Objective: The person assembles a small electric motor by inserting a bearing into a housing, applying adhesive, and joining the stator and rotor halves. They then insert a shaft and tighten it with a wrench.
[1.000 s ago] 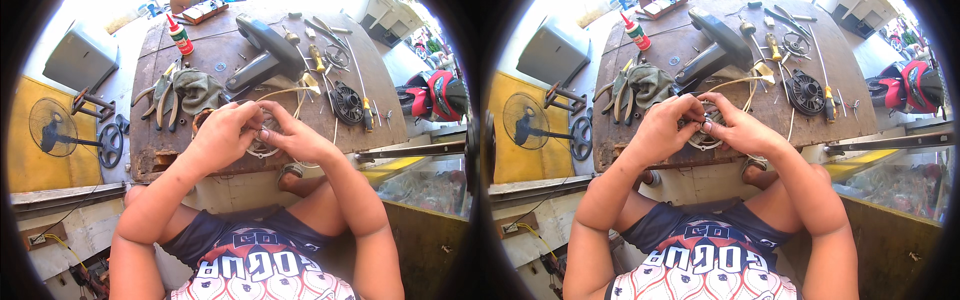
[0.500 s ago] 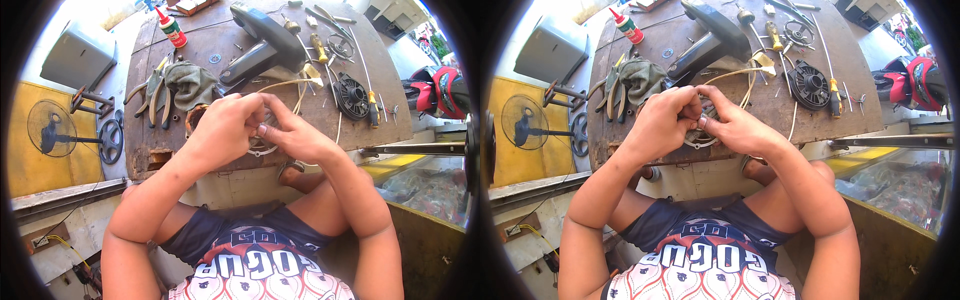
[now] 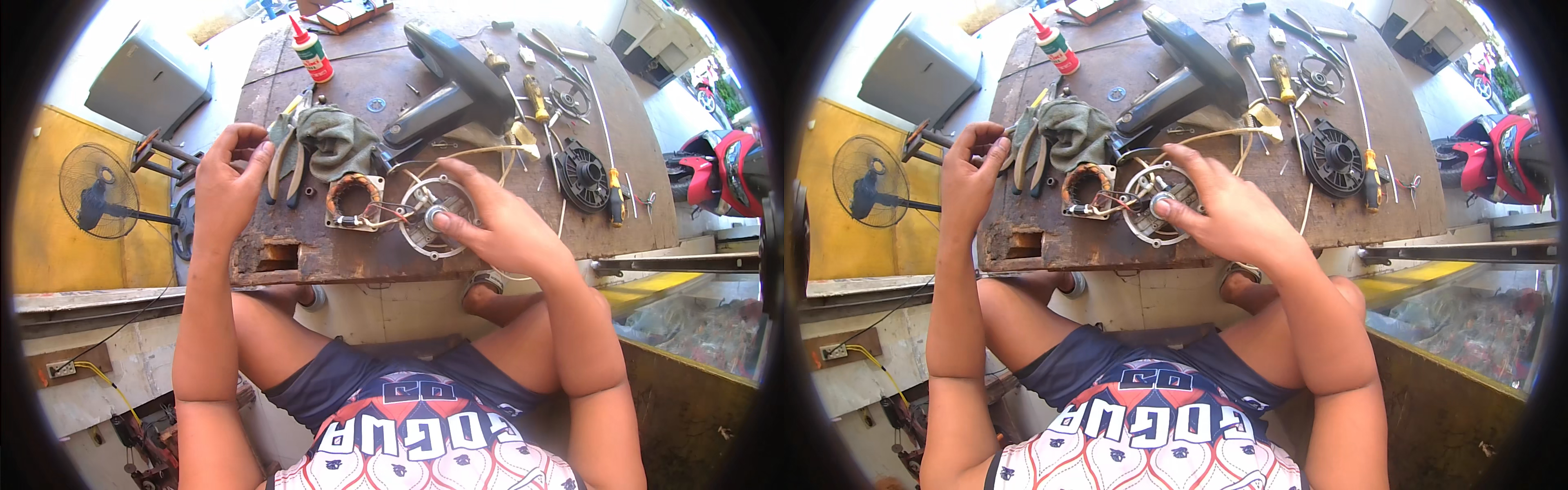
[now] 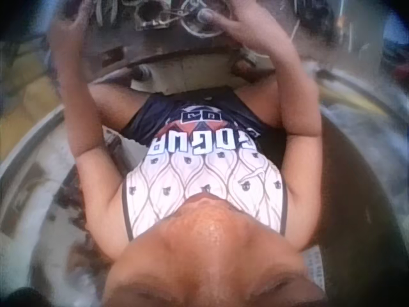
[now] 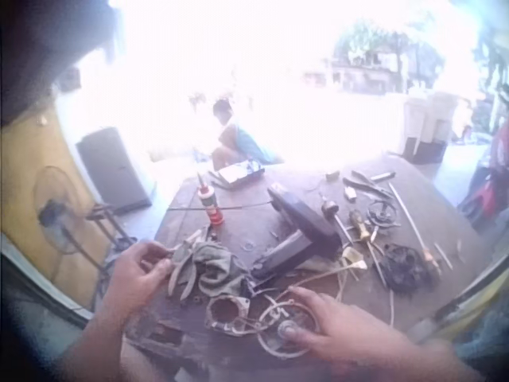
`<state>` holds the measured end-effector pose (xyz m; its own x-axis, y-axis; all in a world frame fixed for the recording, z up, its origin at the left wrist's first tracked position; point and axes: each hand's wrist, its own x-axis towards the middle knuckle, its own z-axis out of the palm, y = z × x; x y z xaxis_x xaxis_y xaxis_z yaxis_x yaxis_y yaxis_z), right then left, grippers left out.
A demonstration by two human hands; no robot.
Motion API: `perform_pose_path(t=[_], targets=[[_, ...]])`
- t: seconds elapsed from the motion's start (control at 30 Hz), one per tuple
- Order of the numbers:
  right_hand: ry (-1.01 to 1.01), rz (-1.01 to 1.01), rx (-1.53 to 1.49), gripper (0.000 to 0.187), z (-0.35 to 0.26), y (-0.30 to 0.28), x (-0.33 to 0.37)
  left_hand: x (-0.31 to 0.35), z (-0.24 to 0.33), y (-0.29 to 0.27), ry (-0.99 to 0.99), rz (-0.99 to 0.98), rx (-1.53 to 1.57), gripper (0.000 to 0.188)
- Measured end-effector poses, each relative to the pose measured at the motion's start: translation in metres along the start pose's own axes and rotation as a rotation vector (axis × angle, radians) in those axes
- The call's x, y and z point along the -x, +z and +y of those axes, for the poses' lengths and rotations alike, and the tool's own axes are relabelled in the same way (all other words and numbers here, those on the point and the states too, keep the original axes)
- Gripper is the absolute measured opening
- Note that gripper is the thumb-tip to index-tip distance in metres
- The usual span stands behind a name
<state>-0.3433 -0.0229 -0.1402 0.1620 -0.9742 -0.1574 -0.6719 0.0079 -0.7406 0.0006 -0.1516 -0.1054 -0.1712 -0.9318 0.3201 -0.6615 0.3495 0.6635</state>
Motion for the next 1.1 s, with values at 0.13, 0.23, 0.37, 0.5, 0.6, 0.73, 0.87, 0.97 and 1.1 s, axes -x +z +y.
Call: perform_pose_path(t=[0.13,0.23,0.37,0.5,0.6,0.73,0.87,0.97,1.1], targets=[[0.039,0.235,0.061,0.053,0.005,-0.027,0.006,0.005,-0.034,-0.008,0.034,-0.072,-0.269,0.033],[0.175,0.474,0.164,0.038,0.029,-0.060,0.007,0.010,-0.041,0.004,0.017,-0.242,-0.450,0.045],[0.312,0.594,0.297,0.034,0.065,-0.089,0.000,0.001,-0.035,0.021,-0.093,-0.402,-0.512,0.058],[0.439,0.506,0.369,0.037,0.083,-0.100,-0.010,-0.019,-0.027,0.023,-0.178,-0.458,-0.526,0.066],[0.495,0.484,0.370,0.038,0.089,-0.096,-0.017,-0.026,-0.026,0.022,-0.163,-0.485,-0.591,0.068],[0.443,0.458,0.563,0.041,0.095,-0.085,-0.029,-0.030,-0.032,0.024,-0.182,-0.423,-0.533,0.058],[0.495,0.422,0.594,0.039,0.098,-0.086,-0.046,-0.038,-0.042,0.012,-0.445,-0.338,-0.036,0.049],[0.511,0.405,0.464,0.041,0.105,-0.098,-0.041,-0.030,-0.047,-0.005,-0.673,-0.323,0.476,0.063],[0.538,0.568,0.118,0.037,0.115,-0.111,-0.023,-0.003,-0.045,-0.025,-0.613,-0.274,0.685,0.088]])
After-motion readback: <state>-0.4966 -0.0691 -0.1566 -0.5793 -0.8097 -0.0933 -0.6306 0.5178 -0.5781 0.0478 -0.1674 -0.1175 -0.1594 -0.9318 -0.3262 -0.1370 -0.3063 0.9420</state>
